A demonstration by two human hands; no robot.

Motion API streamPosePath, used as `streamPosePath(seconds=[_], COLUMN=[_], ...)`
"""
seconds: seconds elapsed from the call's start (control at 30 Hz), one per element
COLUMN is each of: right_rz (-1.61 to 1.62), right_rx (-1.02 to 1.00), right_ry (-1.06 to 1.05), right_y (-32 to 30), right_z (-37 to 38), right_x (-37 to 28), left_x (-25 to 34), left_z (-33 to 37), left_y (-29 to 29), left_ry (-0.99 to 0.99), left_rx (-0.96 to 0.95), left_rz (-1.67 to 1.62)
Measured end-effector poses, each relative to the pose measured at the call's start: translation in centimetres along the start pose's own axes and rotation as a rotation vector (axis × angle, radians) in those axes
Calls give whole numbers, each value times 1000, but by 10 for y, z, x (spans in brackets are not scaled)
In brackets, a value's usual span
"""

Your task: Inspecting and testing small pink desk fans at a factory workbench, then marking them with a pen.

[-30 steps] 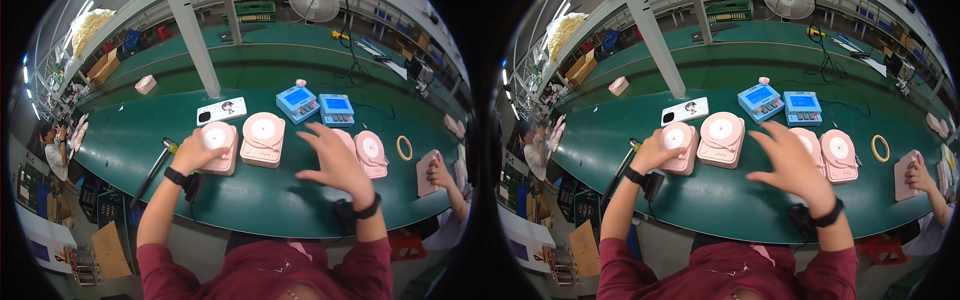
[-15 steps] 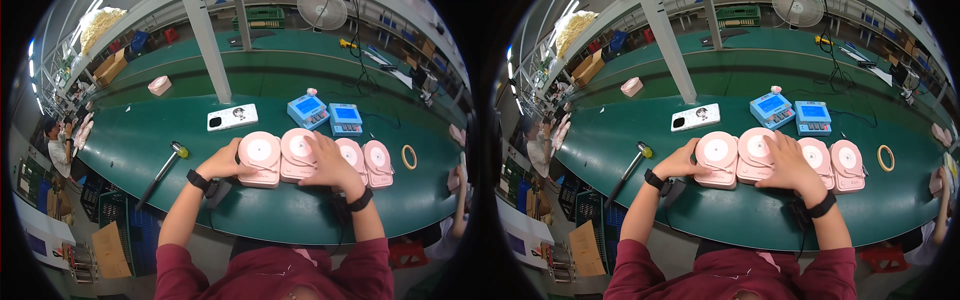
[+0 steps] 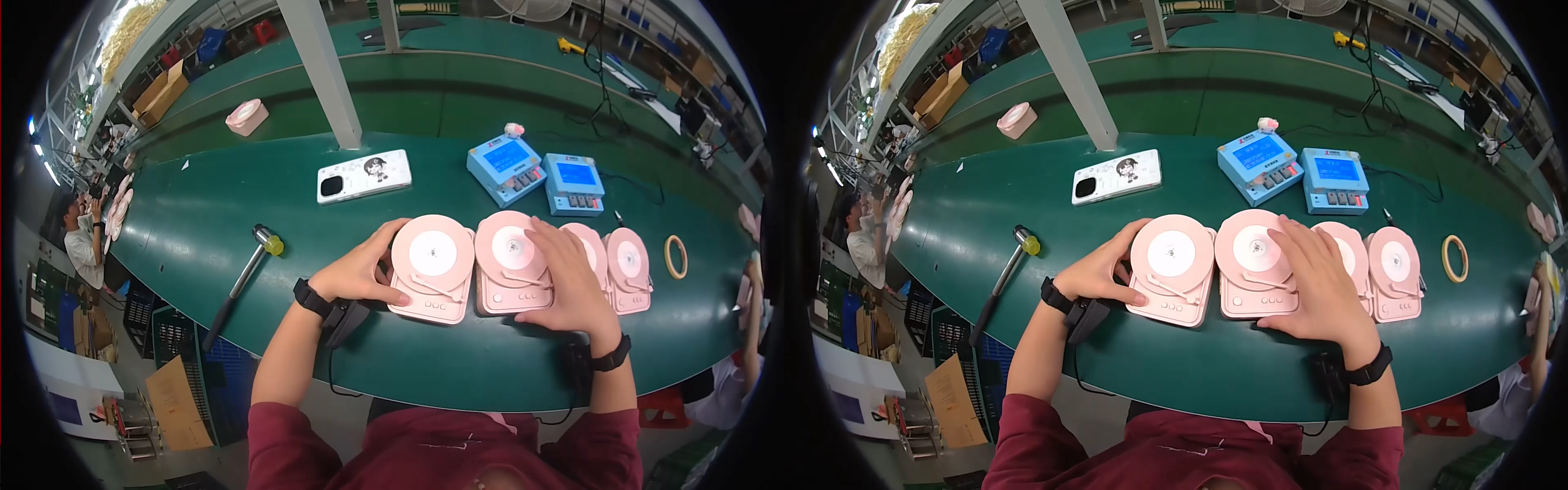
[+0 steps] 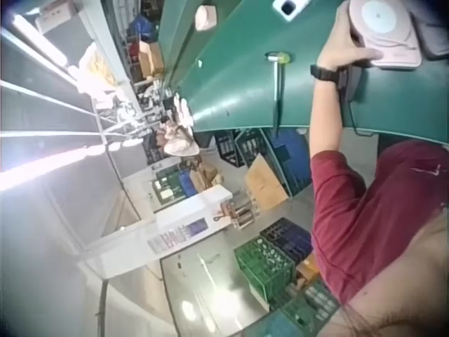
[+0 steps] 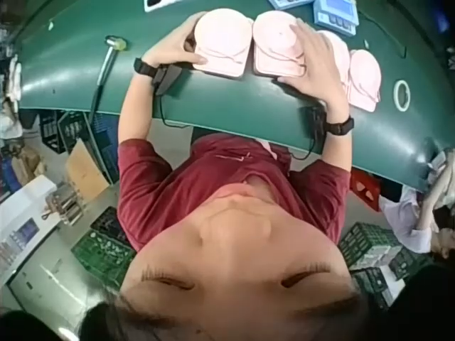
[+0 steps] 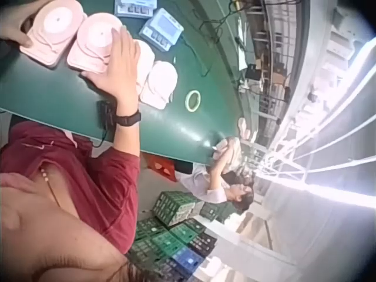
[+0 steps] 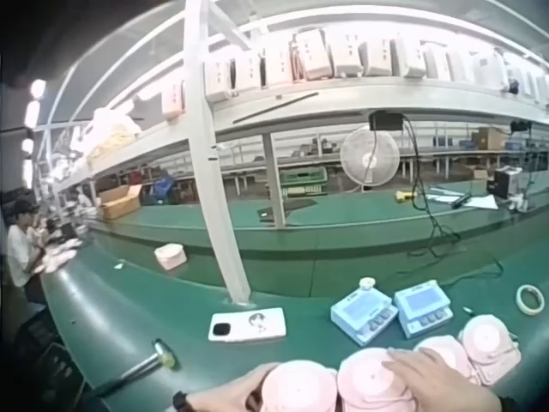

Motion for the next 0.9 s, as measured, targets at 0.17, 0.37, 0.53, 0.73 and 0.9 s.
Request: streamPosePath(seconds=[0.17,0.37,0.53,0.73,0.9], right_rz=[96,113,128,-10,-63], right_rx=[28,40,100,136,92], right_ry=[28,44,80,0,3], right_y=[-3,1,3,4,7], right_z=[-1,-4,-8,-10,-12], right_x=[3,-3,-4,-6,-6], left_x=[2,-1,-5,-4,-3], left_z=[-3,-12,-13,-12,-11], left_y=[0,-5,-6,-5,-4], left_ry=[-2,-2,-26,-26,-27], left_rx=[-3,16,26,35,36], left_rz=[-36,29,39,40,23])
Point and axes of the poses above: each hand's wrist, its own z-axis towards the middle knuckle, its own y-axis out of the palm, x = y × z, the point moved 7 cm from there along z, towards the middle knuckle, and after that the axes turned 15 degrees about z, right-handed, at the moved point
